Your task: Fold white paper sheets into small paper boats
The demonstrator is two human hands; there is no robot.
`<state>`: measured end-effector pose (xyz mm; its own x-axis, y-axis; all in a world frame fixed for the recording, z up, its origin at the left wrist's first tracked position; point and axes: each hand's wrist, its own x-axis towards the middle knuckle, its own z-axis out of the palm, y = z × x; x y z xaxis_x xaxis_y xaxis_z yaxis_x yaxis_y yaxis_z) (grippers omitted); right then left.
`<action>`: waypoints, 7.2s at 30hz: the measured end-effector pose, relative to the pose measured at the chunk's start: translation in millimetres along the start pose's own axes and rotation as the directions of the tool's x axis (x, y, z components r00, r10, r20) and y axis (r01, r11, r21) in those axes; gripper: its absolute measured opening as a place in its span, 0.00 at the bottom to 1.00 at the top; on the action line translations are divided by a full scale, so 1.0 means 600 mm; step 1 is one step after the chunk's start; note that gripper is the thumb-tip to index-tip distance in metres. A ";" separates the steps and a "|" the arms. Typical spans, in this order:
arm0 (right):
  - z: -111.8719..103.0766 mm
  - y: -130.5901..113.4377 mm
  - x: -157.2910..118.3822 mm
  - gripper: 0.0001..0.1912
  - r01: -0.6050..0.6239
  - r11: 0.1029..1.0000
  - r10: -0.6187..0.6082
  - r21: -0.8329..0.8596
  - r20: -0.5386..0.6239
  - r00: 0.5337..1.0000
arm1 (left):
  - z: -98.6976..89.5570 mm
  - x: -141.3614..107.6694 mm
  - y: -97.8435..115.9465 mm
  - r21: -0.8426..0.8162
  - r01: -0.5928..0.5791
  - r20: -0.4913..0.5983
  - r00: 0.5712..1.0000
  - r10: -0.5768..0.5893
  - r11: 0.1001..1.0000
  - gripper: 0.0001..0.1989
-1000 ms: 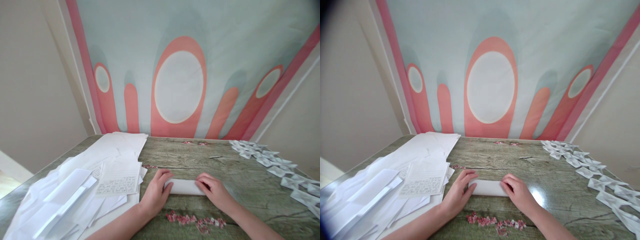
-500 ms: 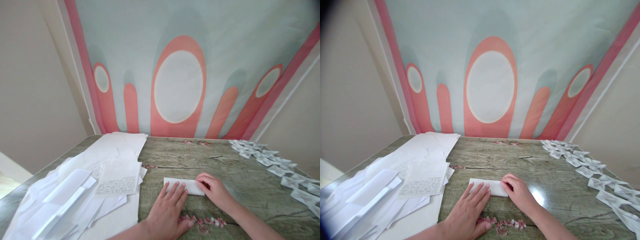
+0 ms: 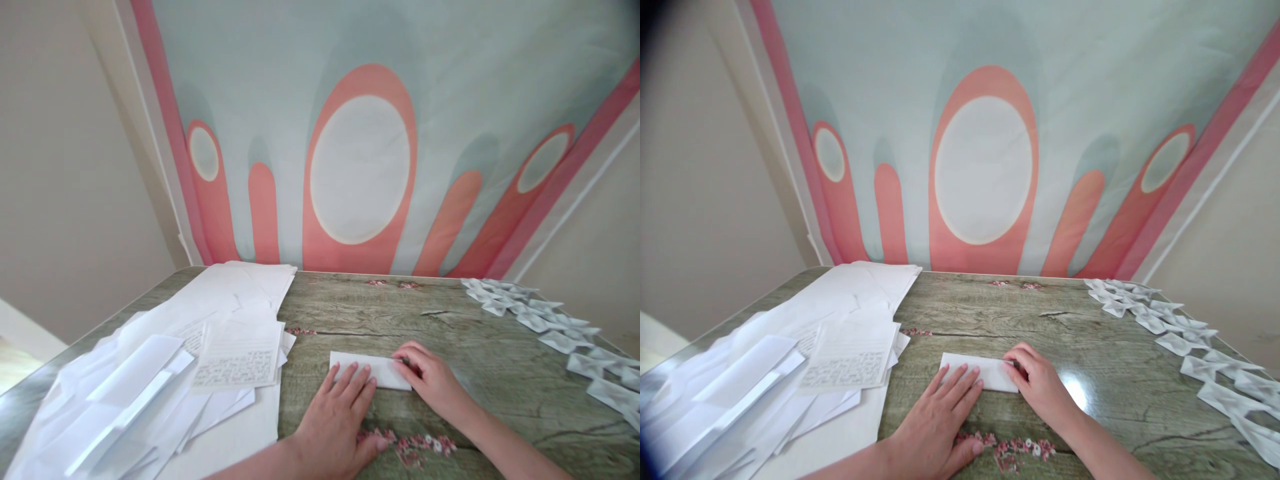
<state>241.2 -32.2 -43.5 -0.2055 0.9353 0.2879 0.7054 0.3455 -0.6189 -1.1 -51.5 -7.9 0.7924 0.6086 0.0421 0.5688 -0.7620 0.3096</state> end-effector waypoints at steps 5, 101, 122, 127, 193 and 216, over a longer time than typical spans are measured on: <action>-0.002 0.002 0.000 0.12 -0.019 0.999 0.018 0.042 0.025 1.000 | 0.000 0.000 0.002 0.063 0.001 0.017 1.000 -0.002 0.998 0.33; 0.010 -0.021 0.034 0.07 0.050 0.990 -0.067 0.128 0.131 0.989 | -0.014 0.019 0.003 0.034 -0.043 0.074 0.996 0.040 0.999 0.37; 0.009 -0.022 0.031 0.10 0.061 0.991 -0.077 0.121 0.134 0.988 | -0.015 0.020 0.001 0.022 -0.051 0.089 0.995 0.049 0.998 0.37; -0.033 -0.022 0.040 0.11 0.078 0.996 -0.082 0.042 0.113 0.990 | -0.014 0.022 -0.001 -0.020 -0.044 0.089 0.995 0.045 0.999 0.37; 0.010 -0.087 -0.067 0.18 0.286 0.807 -0.283 -0.516 0.087 0.955 | -0.026 0.030 0.002 0.241 -0.058 0.006 0.998 0.058 0.969 0.33; 0.001 -0.049 -0.078 0.15 0.209 0.764 -0.264 -0.610 0.000 0.964 | -0.019 0.031 0.000 0.238 -0.060 -0.001 0.998 0.062 0.970 0.32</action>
<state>229.6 -86.2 -39.0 -0.3848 0.8108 0.4410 0.9099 0.4135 0.0335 11.0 -37.5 3.8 0.8259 0.5604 0.0620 0.5563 -0.8279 0.0720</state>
